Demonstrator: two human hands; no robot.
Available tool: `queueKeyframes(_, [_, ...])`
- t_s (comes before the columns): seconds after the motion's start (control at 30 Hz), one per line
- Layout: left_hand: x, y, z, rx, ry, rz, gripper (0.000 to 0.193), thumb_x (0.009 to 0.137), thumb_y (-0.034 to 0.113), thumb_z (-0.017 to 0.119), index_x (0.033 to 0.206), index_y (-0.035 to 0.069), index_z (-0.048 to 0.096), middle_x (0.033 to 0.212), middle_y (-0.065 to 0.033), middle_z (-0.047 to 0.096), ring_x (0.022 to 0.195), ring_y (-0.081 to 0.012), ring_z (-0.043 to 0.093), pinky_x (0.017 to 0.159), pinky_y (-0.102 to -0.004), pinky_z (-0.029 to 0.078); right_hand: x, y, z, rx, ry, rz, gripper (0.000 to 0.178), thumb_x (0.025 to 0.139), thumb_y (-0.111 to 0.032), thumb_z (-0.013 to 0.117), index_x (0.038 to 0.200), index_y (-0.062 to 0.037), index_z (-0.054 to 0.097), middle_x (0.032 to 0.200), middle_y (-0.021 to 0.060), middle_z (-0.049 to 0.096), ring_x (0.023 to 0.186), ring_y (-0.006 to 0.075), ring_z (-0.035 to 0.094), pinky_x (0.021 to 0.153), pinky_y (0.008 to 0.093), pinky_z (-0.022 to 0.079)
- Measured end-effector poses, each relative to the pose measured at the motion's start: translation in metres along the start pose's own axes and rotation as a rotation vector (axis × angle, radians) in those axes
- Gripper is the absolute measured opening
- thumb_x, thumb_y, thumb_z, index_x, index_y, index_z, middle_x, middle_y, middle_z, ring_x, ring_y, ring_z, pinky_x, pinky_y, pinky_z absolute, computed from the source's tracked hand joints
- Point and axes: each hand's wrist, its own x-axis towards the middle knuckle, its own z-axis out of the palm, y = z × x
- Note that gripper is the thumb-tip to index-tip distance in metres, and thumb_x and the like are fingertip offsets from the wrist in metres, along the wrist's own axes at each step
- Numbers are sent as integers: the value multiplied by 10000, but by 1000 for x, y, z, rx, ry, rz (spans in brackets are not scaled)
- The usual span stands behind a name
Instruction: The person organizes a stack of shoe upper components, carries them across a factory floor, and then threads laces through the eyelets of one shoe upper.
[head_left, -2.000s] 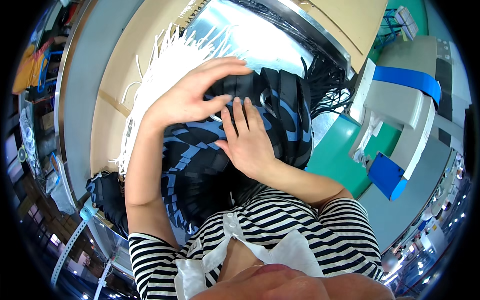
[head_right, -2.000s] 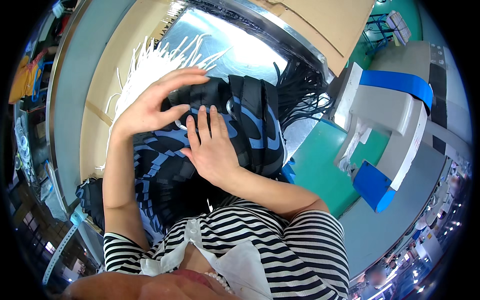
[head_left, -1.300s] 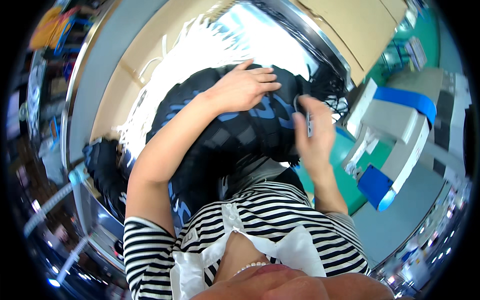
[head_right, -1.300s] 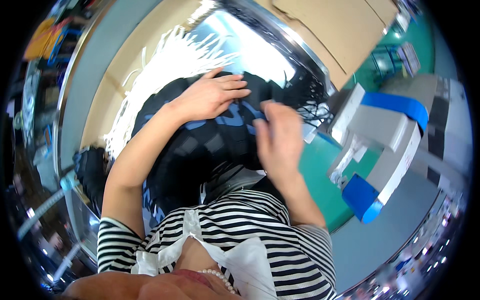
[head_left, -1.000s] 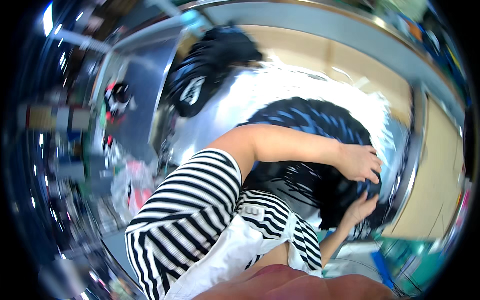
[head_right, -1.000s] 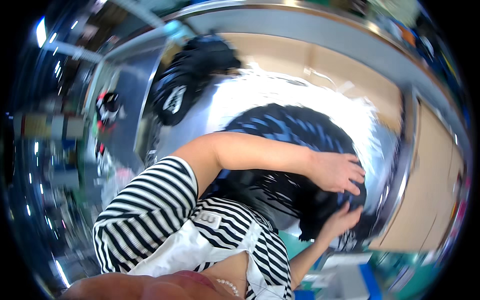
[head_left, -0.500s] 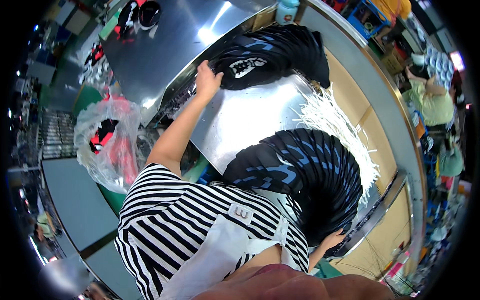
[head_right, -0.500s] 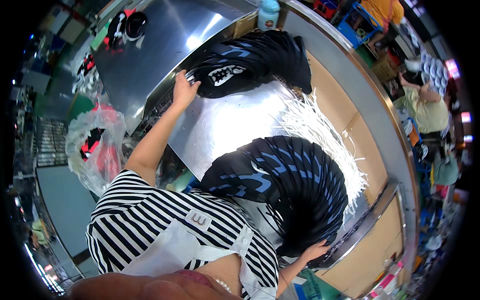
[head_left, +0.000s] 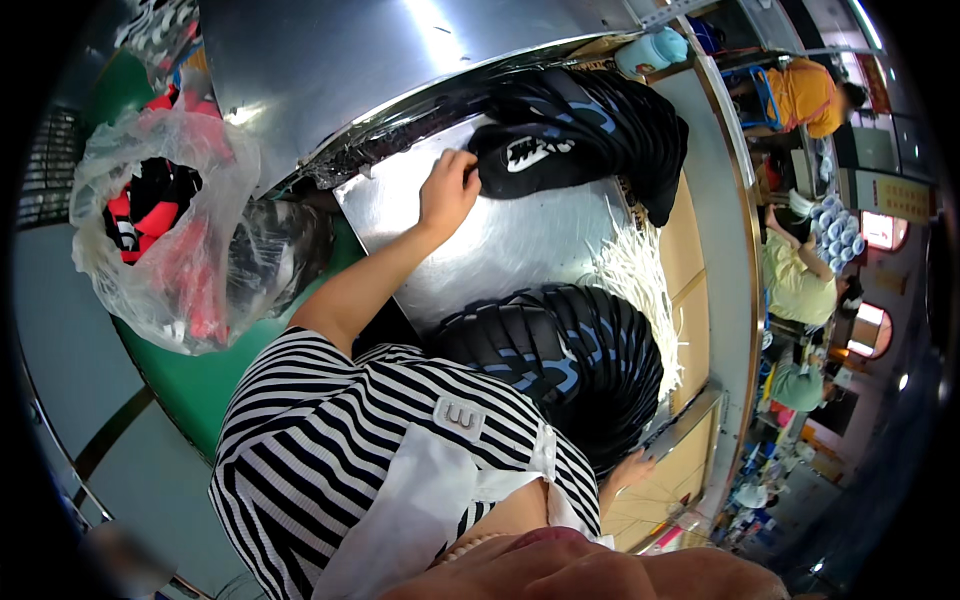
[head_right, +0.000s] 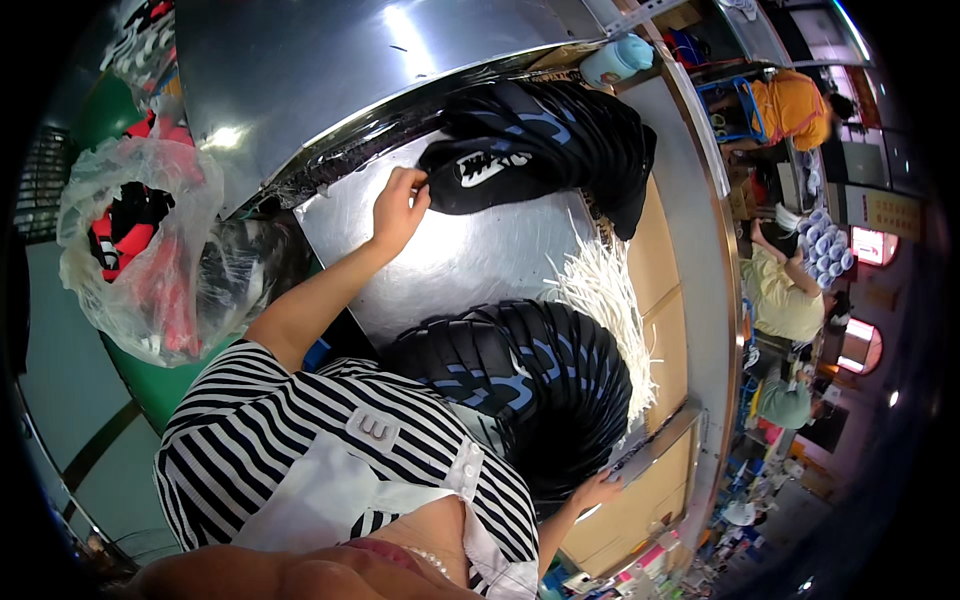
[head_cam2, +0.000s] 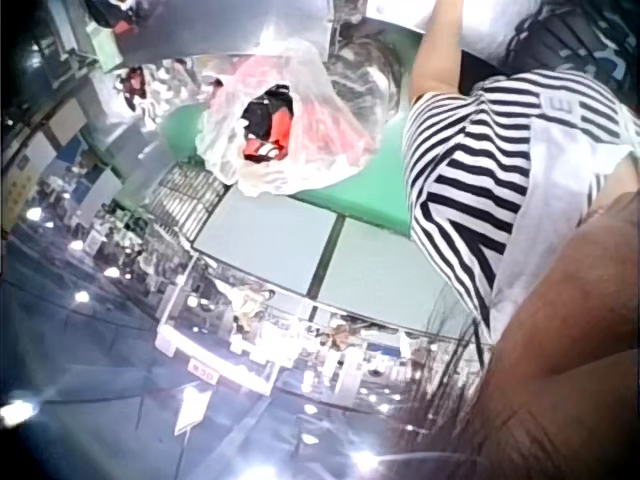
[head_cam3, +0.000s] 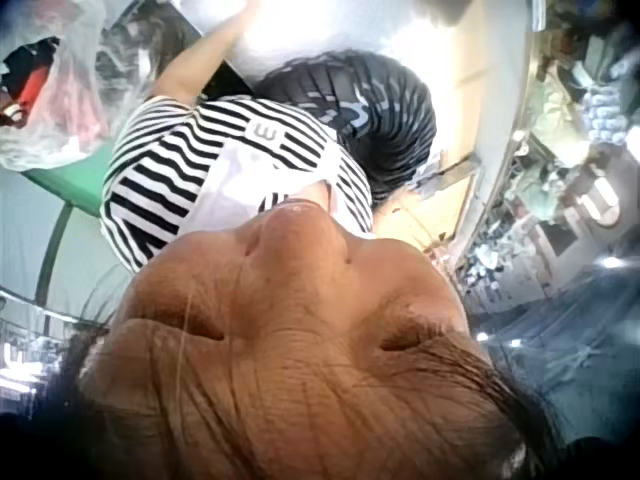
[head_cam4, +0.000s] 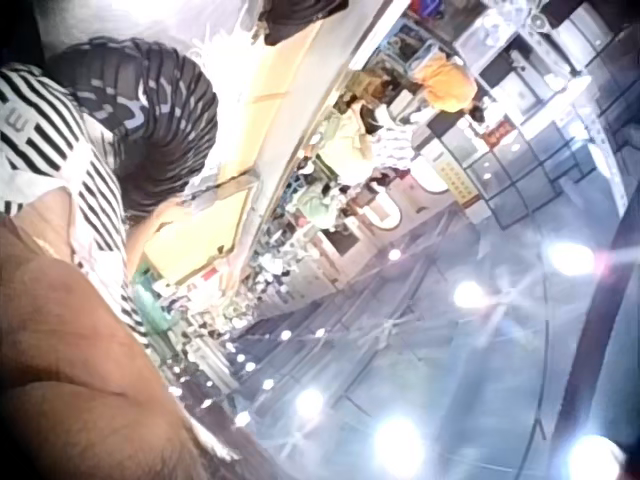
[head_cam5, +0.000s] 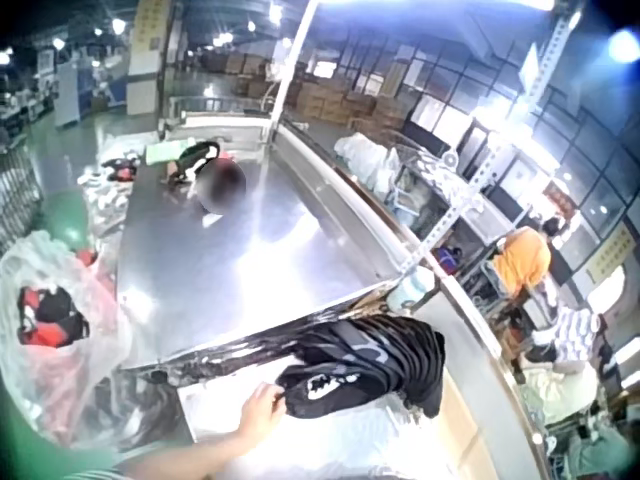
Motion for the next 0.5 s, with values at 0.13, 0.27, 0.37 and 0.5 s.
queueKeyframes(0.13, [-21, 21, -21, -61, 53, 84, 256, 770, -4, 662, 1013, 22, 587, 971, -120, 584, 868, -281, 617, 753, -344, 509, 34, -234, -93, 746, -7, -378, 399, 904, 9, 574, 1297, 40, 512, 1261, 200, 557, 1170, 320, 542, 978, 403, 455])
queueKeyframes(0.27, [-29, 32, -24, -194, 41, 111, 339, 724, -47, 635, 1053, 21, 589, 1052, -125, 598, 1015, -307, 573, 865, -380, 477, 9, -435, -121, 675, -198, -1206, 442, 815, 73, 586, 1252, 7, 561, 1258, 209, 572, 1114, 369, 563, 973, 425, 446])
queueKeyframes(0.37, [-29, 38, -26, -266, 7, 133, 350, 714, -58, 632, 1053, 19, 588, 1098, -125, 593, 1039, -322, 574, 891, -393, 472, -23, -522, -116, 602, -471, -1556, 543, 760, 120, 534, 1264, -74, 580, 1334, 172, 530, 1078, 353, 578, 876, 399, 510])
queueKeyframes(0.5, [-34, 40, -31, -402, -54, 65, 311, 762, -21, 657, 1065, 10, 594, 1130, -125, 611, 982, -258, 609, 797, -340, 516, -37, -565, -94, 566, -479, -1760, 506, 723, 124, 535, 1182, -78, 601, 1266, 143, 548, 1000, 351, 611, 812, 393, 534])
